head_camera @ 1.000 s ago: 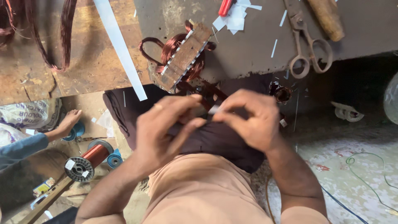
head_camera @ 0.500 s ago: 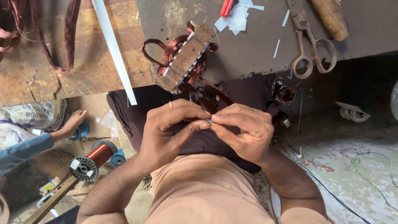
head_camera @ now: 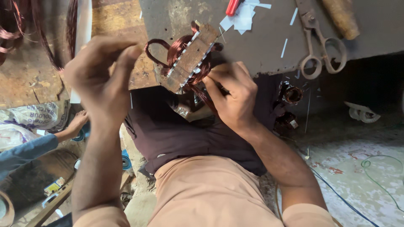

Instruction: The person cuts a strip of white insulating material into small pieces using scissors. They then insert these pieces into the slots of a laminated core and proceed to wind copper wire around the core by hand.

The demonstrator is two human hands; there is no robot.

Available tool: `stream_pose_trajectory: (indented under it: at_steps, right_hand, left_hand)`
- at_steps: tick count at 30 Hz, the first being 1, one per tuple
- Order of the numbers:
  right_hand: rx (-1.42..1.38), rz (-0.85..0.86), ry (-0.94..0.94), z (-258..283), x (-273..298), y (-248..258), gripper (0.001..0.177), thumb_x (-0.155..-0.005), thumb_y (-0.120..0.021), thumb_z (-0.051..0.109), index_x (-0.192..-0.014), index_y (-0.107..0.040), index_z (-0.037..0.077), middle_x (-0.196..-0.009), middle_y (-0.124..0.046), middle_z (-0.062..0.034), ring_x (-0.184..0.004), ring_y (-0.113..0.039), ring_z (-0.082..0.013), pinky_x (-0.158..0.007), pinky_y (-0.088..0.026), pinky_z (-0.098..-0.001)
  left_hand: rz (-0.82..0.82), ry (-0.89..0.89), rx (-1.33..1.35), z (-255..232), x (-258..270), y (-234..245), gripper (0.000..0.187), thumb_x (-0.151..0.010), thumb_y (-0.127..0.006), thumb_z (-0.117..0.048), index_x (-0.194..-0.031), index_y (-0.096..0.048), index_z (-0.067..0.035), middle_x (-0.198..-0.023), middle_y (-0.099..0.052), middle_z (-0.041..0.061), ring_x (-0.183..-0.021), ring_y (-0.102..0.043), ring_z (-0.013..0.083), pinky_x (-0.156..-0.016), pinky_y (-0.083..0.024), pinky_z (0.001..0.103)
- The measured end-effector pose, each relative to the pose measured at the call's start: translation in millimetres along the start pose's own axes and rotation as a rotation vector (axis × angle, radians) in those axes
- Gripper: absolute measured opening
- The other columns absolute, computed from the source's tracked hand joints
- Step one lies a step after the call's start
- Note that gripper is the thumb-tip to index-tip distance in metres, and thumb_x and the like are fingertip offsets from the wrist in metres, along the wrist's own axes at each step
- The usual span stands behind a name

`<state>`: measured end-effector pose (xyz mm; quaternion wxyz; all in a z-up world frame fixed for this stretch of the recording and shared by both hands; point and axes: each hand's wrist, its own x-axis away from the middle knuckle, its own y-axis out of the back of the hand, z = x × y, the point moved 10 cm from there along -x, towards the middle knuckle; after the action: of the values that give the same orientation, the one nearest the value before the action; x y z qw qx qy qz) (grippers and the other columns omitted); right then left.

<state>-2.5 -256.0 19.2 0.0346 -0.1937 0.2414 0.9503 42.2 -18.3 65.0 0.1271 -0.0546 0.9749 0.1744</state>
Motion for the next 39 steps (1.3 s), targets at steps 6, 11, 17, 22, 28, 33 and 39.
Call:
stream_pose_trajectory:
  at_steps: [6,11,17,22,28,33,39]
  right_hand:
    - [0.011,0.025,-0.002,-4,-2,-8,0.01,-0.089,-0.078,-0.003,-0.093,-0.069,-0.001,-0.095,-0.067,-0.0109,-0.09,-0.065,-0.0282,-0.079,-0.053,-0.0394]
    - [0.043,0.059,0.029,1,-7,-12,0.011,-0.087,-0.08,0.001,-0.094,-0.072,0.001,-0.094,-0.067,-0.0101,-0.089,-0.064,-0.0308,-0.082,-0.049,-0.0428]
    - [0.03,0.098,0.013,0,-4,-10,0.015,-0.091,-0.08,0.003,-0.103,-0.072,0.002,-0.099,-0.068,-0.0099,-0.092,-0.065,-0.0293,-0.085,-0.05,-0.0428]
    - [0.052,0.086,0.013,-4,-4,-16,0.01,-0.09,-0.079,0.001,-0.096,-0.071,0.003,-0.096,-0.068,-0.0095,-0.09,-0.064,-0.0313,-0.082,-0.047,-0.0443]
    - [0.051,0.076,0.046,1,5,-11,0.01,-0.095,-0.075,0.001,-0.104,-0.07,0.002,-0.103,-0.067,-0.0086,-0.097,-0.063,-0.0282,-0.087,-0.046,-0.0419]
    - [0.215,0.111,0.13,7,20,-21,0.032,-0.092,-0.068,-0.004,-0.123,-0.07,0.003,-0.118,-0.062,-0.0076,-0.109,-0.058,-0.0285,-0.095,-0.042,-0.0453]
    - [0.279,0.184,0.169,11,24,-28,0.032,-0.093,-0.07,0.0,-0.123,-0.065,0.005,-0.126,-0.058,-0.0086,-0.113,-0.056,-0.0298,-0.098,-0.041,-0.0478]
  left_hand:
    - [0.193,-0.246,-0.159,11,-9,-36,0.004,-0.109,-0.078,0.001,-0.11,-0.076,-0.002,-0.105,-0.077,0.008,-0.094,-0.072,0.0142,-0.085,-0.056,0.027]
    - [0.29,-0.267,-0.243,17,-18,-53,0.008,-0.104,-0.078,0.001,-0.111,-0.076,-0.003,-0.11,-0.079,0.008,-0.1,-0.076,0.0181,-0.089,-0.056,0.031]
    - [0.465,-0.193,-0.301,40,-26,-71,0.011,-0.1,-0.077,-0.002,-0.11,-0.075,-0.002,-0.104,-0.076,0.011,-0.094,-0.076,0.0187,-0.083,-0.06,0.03]
    - [0.586,-0.093,-0.34,51,-21,-79,0.015,-0.1,-0.071,-0.006,-0.113,-0.075,-0.002,-0.096,-0.075,0.014,-0.083,-0.075,0.0204,-0.075,-0.059,0.032]
    - [0.61,-0.016,-0.291,51,-21,-80,0.013,-0.103,-0.07,-0.01,-0.111,-0.074,-0.001,-0.091,-0.074,0.014,-0.078,-0.074,0.0221,-0.07,-0.056,0.033]
    - [0.594,-0.113,-0.302,50,-20,-81,0.009,-0.104,-0.069,-0.008,-0.106,-0.072,0.001,-0.088,-0.071,0.014,-0.078,-0.07,0.0226,-0.07,-0.053,0.035]
    - [0.587,0.016,-0.357,63,-16,-81,0.016,-0.108,-0.07,-0.013,-0.099,-0.071,0.001,-0.075,-0.065,0.013,-0.066,-0.063,0.0184,-0.062,-0.048,0.033]
